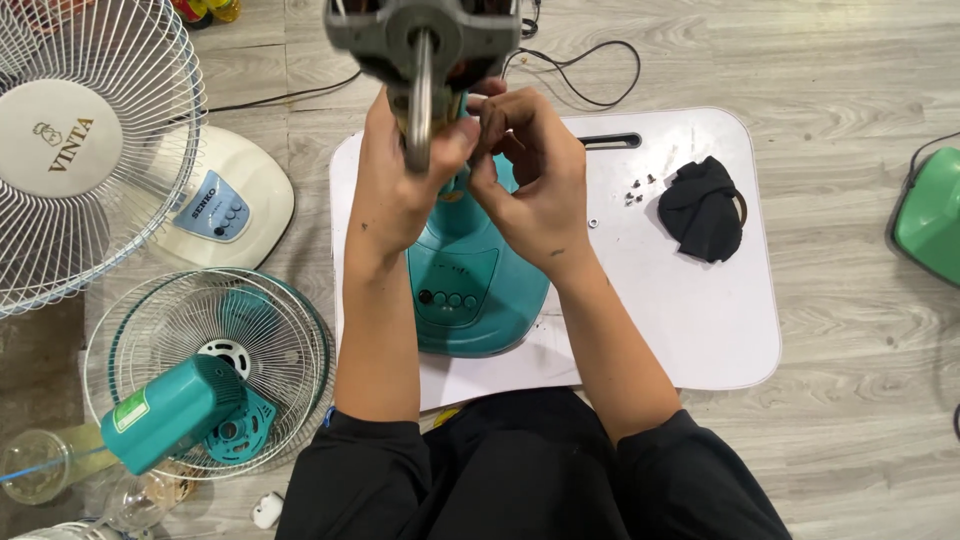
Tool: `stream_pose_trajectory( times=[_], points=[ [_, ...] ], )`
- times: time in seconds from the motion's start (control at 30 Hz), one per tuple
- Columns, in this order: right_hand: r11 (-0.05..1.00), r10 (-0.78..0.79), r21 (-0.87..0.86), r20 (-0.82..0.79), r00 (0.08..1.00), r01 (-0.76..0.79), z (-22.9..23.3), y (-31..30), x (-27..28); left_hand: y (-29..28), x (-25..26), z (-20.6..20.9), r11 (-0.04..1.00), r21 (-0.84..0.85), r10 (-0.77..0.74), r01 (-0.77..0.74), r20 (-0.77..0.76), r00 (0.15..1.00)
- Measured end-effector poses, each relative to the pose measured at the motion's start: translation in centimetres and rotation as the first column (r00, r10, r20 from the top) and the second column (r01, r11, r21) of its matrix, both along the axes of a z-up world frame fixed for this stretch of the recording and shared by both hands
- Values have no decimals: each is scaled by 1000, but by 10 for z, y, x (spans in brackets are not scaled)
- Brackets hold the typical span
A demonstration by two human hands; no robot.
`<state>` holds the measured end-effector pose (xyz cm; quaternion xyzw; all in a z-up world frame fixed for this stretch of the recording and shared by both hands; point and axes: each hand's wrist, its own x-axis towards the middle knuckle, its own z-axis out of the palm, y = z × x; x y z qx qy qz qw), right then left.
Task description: Disassemble a fan motor housing using a screwdriver and clean internal parts.
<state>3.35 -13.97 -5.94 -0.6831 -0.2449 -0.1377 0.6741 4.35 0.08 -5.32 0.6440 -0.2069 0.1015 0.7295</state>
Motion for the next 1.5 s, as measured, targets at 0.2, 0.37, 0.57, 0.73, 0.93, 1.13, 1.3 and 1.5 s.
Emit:
stream_pose_trajectory(
  times=[0.2,0.37,0.57,0.73,0.93,1.13,1.3,1.5],
  points=[
    [1000,21,-6,72,997,-21,-9,-3,8,9,2,-18,994,-91,-70,62,-83,994],
    [1000,20,-14,112,994,-18,-6,-3,10,5,0,-8,1000,18,16,-15,-41,999],
    [992,-51,-110,130,990,66,-6,-3,4,1,-1,-3,1000,8,-9,9,-35,999],
    [926,-157,-240,455,877,291,-26,-8,16,12,2,-22,996,86,19,-20,12,1000],
    [997,-9,-69,156,988,19,-8,-12,8,5,1,-9,998,-20,-67,65,-137,988],
    [974,-82,-185,249,965,130,1,-23,7,5,1,-13,998,0,-58,58,15,998],
    [997,76,-28,-68,995,-78,2,-31,5,13,2,-21,978,207,19,-22,16,1000],
    [997,10,-71,6,1000,-10,5,-30,7,-3,7,-10,991,-72,-110,111,26,994]
  ],
)
